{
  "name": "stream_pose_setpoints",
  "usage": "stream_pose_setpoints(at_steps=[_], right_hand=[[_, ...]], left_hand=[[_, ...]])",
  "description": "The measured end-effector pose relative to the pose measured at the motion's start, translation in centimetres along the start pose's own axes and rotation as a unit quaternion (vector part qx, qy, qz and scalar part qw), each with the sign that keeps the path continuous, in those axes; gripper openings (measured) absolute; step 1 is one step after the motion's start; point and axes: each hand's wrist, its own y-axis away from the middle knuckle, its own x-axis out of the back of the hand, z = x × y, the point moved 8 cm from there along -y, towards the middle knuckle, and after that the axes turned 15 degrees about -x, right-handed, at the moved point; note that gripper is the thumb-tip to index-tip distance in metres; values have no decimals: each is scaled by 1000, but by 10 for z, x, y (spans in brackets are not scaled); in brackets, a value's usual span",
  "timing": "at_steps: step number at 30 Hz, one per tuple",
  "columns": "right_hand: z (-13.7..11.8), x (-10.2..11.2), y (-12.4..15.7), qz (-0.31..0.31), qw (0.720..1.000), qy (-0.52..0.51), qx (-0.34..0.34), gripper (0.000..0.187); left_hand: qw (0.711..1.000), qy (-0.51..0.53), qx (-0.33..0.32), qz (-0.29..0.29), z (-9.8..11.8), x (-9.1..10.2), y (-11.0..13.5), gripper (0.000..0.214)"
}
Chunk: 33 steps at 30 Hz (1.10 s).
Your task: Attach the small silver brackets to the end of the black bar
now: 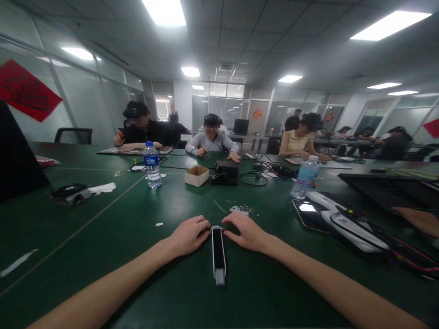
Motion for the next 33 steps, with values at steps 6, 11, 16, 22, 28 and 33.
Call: stream_pose_setpoints(at_steps=[6, 11, 16, 22, 28, 33], right_hand=[[40, 29, -5, 55, 990, 114, -57, 29], [81, 26, -7, 42, 982, 137, -127, 26], [84, 22, -9, 34, 986, 97, -129, 19], [90, 39, -11, 53, 991, 10, -124, 15], [150, 76, -6, 192, 946, 128, -227, 17], [183, 64, -2, 152, 941, 137, -268, 17]], left_hand=[[1000, 25, 12, -7, 0, 2, 2, 17], [999, 31, 11, -5, 1, 3, 2, 17], [999, 30, 10, -1, -1, 1, 2, 18], [1000, 20, 8, -5, 0, 2, 2, 18], [999, 33, 9, -5, -2, 0, 2, 21], [999, 40, 8, 4, -1, 2, 2, 21]])
